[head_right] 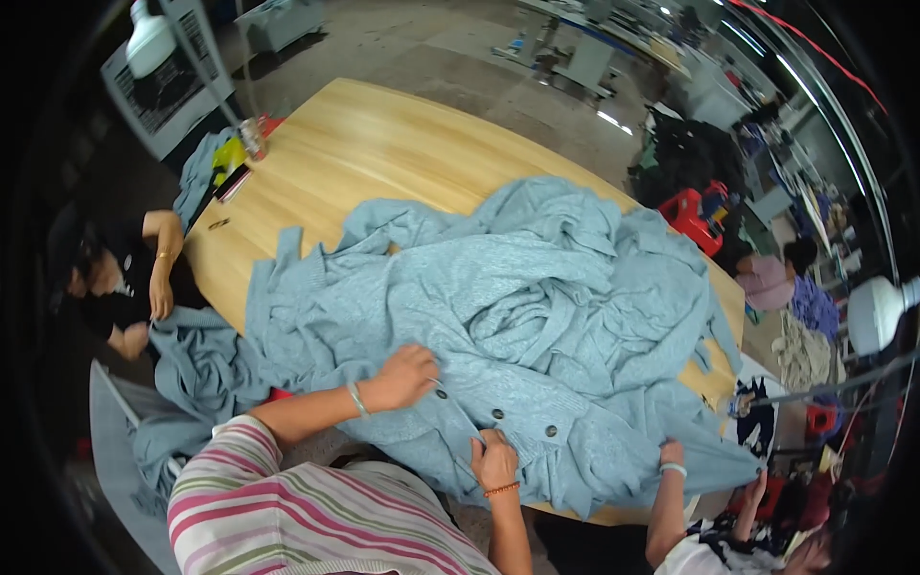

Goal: Inspecting knit sweaters and trimming loose threads using thread snips on a workshop table.

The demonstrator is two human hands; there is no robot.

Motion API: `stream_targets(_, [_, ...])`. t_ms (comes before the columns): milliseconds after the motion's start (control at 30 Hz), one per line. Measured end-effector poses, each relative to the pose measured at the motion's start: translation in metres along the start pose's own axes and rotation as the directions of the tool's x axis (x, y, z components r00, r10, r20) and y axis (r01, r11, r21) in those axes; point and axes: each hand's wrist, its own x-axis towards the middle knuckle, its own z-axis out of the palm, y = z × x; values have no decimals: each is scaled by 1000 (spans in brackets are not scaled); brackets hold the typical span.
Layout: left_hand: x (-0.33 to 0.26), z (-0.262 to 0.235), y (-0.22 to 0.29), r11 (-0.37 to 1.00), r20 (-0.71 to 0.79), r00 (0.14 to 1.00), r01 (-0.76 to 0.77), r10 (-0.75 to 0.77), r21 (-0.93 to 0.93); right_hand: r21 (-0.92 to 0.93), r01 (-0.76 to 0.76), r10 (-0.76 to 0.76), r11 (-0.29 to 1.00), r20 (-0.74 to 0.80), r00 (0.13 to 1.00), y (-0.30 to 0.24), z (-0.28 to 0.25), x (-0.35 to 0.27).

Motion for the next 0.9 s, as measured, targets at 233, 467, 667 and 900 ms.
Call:
stream_targets(233, [9,32,60,908,241,947,-99,211,-407,72,198,-182,978,-187,966,-34,-10,9])
stream_targets(467, [12,39,48,968,277,933,-190,231,-165,112,129,-98,985,-249,964,-35,3,-2])
stream_targets(667, [37,43,43,494,446,895,397,-20,-773,131,57,-22,990,-256,966,-26,-2,-9])
stream_targets(900, [65,93,73,912,-46,997,41,-66,-409,76,113,-83,991,-314,946,-1,-1,-8])
